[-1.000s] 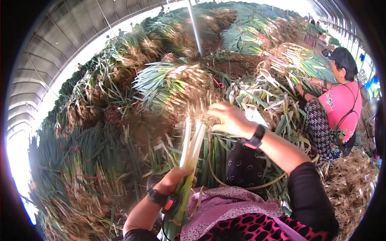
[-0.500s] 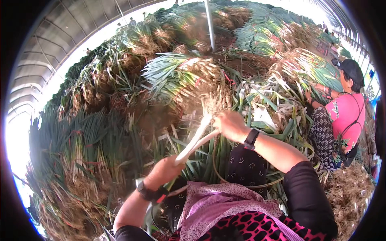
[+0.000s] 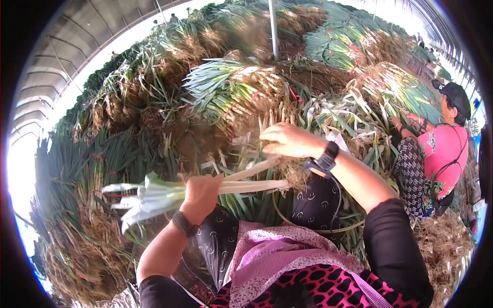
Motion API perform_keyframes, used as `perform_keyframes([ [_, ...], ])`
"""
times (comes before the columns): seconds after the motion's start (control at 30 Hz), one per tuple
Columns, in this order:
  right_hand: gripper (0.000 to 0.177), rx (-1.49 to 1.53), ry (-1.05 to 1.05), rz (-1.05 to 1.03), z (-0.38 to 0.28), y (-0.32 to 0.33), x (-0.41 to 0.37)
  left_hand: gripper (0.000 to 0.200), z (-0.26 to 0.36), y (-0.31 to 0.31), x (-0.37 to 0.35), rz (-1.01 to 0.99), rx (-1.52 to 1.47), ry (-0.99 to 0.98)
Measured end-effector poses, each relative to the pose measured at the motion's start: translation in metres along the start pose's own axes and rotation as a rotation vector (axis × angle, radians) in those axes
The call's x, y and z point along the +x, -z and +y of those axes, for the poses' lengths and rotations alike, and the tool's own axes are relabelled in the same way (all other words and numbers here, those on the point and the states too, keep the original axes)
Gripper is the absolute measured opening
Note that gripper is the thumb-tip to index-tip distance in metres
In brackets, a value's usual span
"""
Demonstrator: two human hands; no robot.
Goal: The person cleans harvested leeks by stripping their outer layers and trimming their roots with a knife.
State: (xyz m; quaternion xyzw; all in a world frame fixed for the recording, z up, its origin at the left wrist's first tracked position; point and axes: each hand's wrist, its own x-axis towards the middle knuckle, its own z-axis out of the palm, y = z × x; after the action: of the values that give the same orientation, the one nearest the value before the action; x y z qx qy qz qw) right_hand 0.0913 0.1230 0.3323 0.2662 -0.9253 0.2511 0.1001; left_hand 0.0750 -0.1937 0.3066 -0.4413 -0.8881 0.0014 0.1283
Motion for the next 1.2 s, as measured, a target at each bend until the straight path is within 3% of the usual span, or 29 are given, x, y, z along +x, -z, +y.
perform_keyframes([
  [0.13, 0.046, 0.142, -0.345, -0.514, -0.014, -0.016, 0.001, 0.024, -0.005, 0.009, 0.002, 0.124, -0.03, -0.038],
  [0.23, 0.03, -0.043, 0.04, -0.212, -0.023, -0.02, -0.016, 0.024, -0.024, 0.008, 0.0, 0.145, -0.157, -0.098],
  [0.27, 0.03, -0.181, 0.187, -0.176, -0.028, -0.023, -0.019, 0.024, -0.029, 0.007, -0.001, 0.133, -0.207, -0.13],
  [0.33, 0.034, -0.287, 0.273, -0.238, -0.043, -0.026, -0.025, 0.024, -0.032, 0.014, -0.002, 0.024, -0.272, -0.148],
  [0.4, 0.038, -0.303, 0.302, -0.273, -0.05, -0.031, -0.033, 0.023, -0.039, 0.017, -0.002, 0.015, -0.355, -0.231],
  [0.57, 0.04, -0.099, 0.351, -0.2, -0.066, -0.038, -0.047, 0.017, -0.038, 0.005, -0.005, -0.136, -0.4, -0.204],
  [0.7, 0.035, -0.036, 0.341, -0.162, -0.063, -0.039, -0.058, 0.016, -0.046, -0.015, -0.002, 0.004, -0.325, -0.228],
  [0.8, 0.03, -0.068, 0.2, -0.176, -0.052, -0.024, -0.084, 0.01, -0.069, -0.037, -0.001, 0.047, -0.225, -0.172],
  [0.87, 0.026, -0.243, 0.073, -0.148, -0.014, -0.013, -0.105, 0.006, -0.08, -0.047, -0.005, 0.026, -0.143, -0.137],
  [0.93, 0.018, -0.594, -0.285, -0.397, 0.044, -0.004, -0.131, 0.005, -0.083, -0.046, -0.007, -0.004, -0.076, -0.134],
  [1.0, 0.043, -0.795, -0.348, -0.507, 0.041, 0.01, -0.135, 0.007, -0.084, -0.064, -0.005, -0.087, 0.054, -0.146],
  [1.03, 0.071, -0.626, -0.399, -0.425, 0.035, 0.001, -0.118, 0.007, -0.074, -0.06, 0.001, -0.124, 0.118, -0.158],
  [1.07, 0.08, -0.467, -0.395, -0.387, 0.026, -0.012, -0.095, 0.006, -0.065, -0.057, 0.003, -0.166, 0.186, -0.164],
  [1.1, 0.077, -0.158, -0.526, -0.506, -0.013, -0.012, -0.058, 0.008, -0.06, -0.064, 0.004, -0.158, 0.192, -0.163],
  [1.17, 0.092, 0.298, -0.414, -0.53, -0.015, -0.068, -0.035, 0.009, -0.052, -0.068, 0.011, -0.131, 0.216, -0.157],
  [1.2, 0.102, 0.373, -0.44, -0.599, -0.03, -0.09, -0.021, 0.009, -0.048, -0.066, 0.016, -0.115, 0.23, -0.153],
])
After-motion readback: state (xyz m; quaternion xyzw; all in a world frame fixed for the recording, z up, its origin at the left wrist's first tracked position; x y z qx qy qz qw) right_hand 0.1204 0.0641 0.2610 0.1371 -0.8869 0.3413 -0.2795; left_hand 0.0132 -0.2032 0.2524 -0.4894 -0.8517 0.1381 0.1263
